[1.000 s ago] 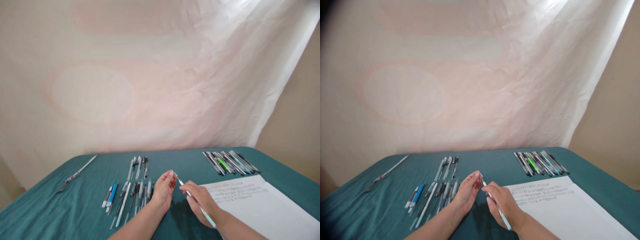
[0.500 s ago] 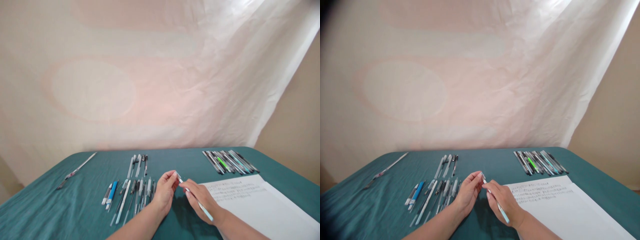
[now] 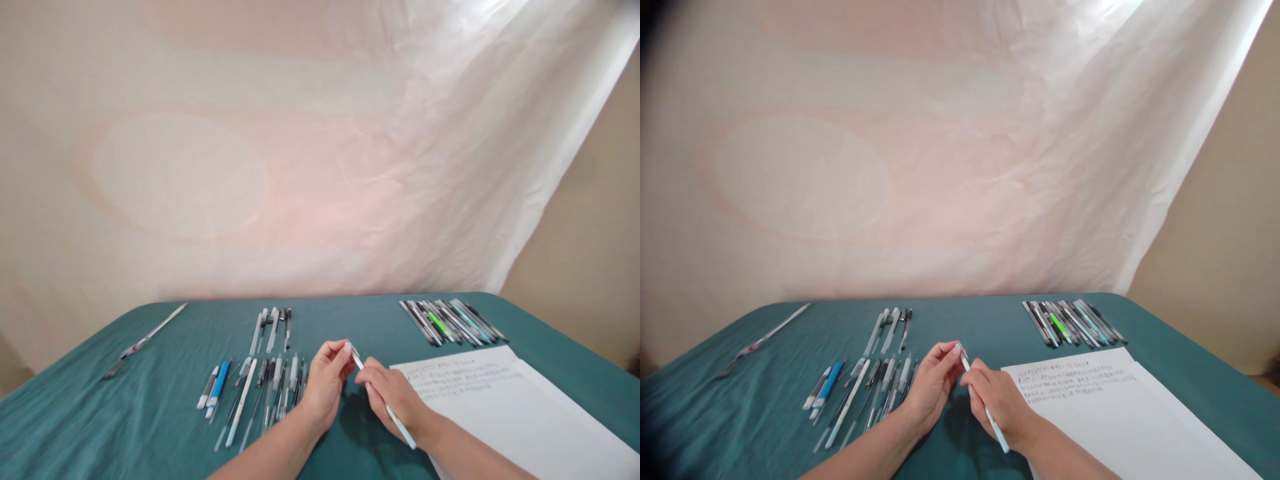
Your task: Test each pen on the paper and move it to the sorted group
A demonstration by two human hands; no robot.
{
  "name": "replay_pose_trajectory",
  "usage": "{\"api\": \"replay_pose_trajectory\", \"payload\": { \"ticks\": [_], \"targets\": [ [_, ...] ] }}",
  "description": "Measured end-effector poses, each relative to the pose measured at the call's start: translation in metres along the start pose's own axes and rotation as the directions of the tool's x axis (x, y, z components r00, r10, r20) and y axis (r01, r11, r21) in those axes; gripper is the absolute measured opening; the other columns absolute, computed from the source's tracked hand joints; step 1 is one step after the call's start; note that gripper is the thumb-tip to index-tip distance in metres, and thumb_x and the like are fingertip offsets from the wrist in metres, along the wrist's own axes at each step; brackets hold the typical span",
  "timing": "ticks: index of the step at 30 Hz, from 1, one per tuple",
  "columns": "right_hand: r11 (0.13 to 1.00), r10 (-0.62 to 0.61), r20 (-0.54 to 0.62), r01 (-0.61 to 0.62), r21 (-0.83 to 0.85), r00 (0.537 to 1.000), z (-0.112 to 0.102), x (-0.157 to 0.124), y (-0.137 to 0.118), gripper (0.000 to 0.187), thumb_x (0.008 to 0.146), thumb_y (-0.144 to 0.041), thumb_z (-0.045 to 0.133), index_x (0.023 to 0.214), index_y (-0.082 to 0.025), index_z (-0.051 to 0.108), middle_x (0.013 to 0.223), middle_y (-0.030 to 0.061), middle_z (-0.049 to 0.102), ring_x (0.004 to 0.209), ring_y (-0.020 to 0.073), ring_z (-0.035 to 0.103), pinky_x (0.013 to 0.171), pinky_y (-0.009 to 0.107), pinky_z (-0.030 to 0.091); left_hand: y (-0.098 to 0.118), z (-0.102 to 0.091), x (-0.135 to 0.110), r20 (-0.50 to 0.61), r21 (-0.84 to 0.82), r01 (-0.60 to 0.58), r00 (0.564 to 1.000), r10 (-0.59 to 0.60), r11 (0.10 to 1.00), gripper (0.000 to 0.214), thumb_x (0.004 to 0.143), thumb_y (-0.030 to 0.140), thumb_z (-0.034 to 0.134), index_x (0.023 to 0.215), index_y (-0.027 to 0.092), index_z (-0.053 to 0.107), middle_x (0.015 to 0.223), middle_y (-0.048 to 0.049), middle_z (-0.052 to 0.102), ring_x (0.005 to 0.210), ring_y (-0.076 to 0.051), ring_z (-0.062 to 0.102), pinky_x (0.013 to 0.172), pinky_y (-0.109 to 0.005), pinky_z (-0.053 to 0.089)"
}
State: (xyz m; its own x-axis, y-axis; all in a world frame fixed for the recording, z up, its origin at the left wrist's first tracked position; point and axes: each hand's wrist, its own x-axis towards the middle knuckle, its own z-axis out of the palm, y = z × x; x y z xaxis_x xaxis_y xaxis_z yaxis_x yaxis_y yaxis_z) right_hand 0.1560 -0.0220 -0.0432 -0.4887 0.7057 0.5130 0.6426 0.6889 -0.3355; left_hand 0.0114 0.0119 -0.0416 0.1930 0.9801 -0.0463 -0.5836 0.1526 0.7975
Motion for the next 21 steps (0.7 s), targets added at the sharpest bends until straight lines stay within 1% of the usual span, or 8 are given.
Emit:
{"api": "replay_pose_trajectory", "payload": {
  "ticks": [5, 9, 13, 17, 19, 21],
  "targets": [
    [0.999, -0.039, -0.04, 0.039, 0.007, 0.998, 0.0, 0.001, 0.0, 0.022, 0.083, -0.011, 0.033, 0.093, -0.02, 0.05, 0.077, 0.0022, 0.049, 0.061, 0.012, 0.048, 0.059, 0.023, 0.039, 0.001, 0.0, -0.001, 0.012, 0.004, 0.011, 1.0, -0.011, 1.0, 0.022, 0.066, 0.028, 0.07, 0.079, 0.015, 0.059, 0.072, 0.0007, 0.059, 0.065, -0.009, 0.055, 0.066, -0.022, 0.044],
    [1.0, -0.03, -0.046, 0.03, -0.003, 0.999, 0.005, 0.001, 0.004, 0.021, 0.083, -0.012, 0.032, 0.093, -0.02, 0.05, 0.078, 0.0023, 0.05, 0.062, 0.0122, 0.049, 0.059, 0.023, 0.039, 0.001, 0.0, 0.0, 0.004, -0.003, 0.014, 1.0, -0.014, 1.0, 0.025, 0.064, 0.028, 0.071, 0.08, 0.014, 0.058, 0.072, 0.0005, 0.059, 0.064, -0.009, 0.054, 0.065, -0.022, 0.044],
    [1.0, 0.002, 0.006, -0.002, -0.009, 1.0, 0.006, 0.007, 0.004, 0.021, 0.083, -0.014, 0.034, 0.097, -0.02, 0.049, 0.085, 0.0037, 0.054, 0.069, 0.0135, 0.052, 0.064, 0.025, 0.041, -0.002, -0.001, 0.004, -0.066, -0.027, 0.001, 0.998, -0.003, 1.0, 0.03, 0.061, 0.029, 0.073, 0.083, 0.014, 0.058, 0.071, 0.0004, 0.06, 0.063, -0.009, 0.055, 0.064, -0.022, 0.044],
    [0.999, 0.039, 0.059, -0.039, -0.002, 0.998, 0.0, 0.007, -0.001, 0.025, 0.081, -0.021, 0.042, 0.105, -0.021, 0.047, 0.089, 0.004, 0.055, 0.075, 0.0157, 0.054, 0.066, 0.027, 0.042, -0.005, -0.004, 0.009, -0.114, -0.049, -0.019, 0.993, 0.013, 0.999, 0.032, 0.061, 0.028, 0.074, 0.085, 0.014, 0.057, 0.07, -0.0003, 0.061, 0.064, -0.01, 0.056, 0.064, -0.021, 0.045],
    [0.999, 0.038, 0.036, -0.039, 0.026, 0.999, -0.005, 0.004, -0.003, 0.031, 0.078, -0.025, 0.047, 0.109, -0.02, 0.045, 0.086, 0.0035, 0.055, 0.072, 0.016, 0.053, 0.065, 0.027, 0.041, -0.006, -0.007, 0.012, -0.144, -0.072, -0.037, 0.989, 0.027, 0.997, 0.03, 0.062, 0.026, 0.073, 0.085, 0.014, 0.057, 0.071, -0.0005, 0.061, 0.064, -0.009, 0.056, 0.064, -0.021, 0.045],
    [0.998, 0.04, -0.014, -0.039, 0.052, 0.999, -0.01, 0.0, -0.004, 0.03, 0.078, -0.026, 0.047, 0.107, -0.019, 0.045, 0.078, 0.0021, 0.053, 0.066, 0.0149, 0.051, 0.063, 0.027, 0.039, -0.007, -0.009, 0.015, -0.187, -0.097, -0.059, 0.982, 0.04, 0.993, 0.028, 0.063, 0.024, 0.073, 0.083, 0.015, 0.057, 0.072, -0.0005, 0.061, 0.065, -0.009, 0.057, 0.065, -0.02, 0.045]
  ]
}}
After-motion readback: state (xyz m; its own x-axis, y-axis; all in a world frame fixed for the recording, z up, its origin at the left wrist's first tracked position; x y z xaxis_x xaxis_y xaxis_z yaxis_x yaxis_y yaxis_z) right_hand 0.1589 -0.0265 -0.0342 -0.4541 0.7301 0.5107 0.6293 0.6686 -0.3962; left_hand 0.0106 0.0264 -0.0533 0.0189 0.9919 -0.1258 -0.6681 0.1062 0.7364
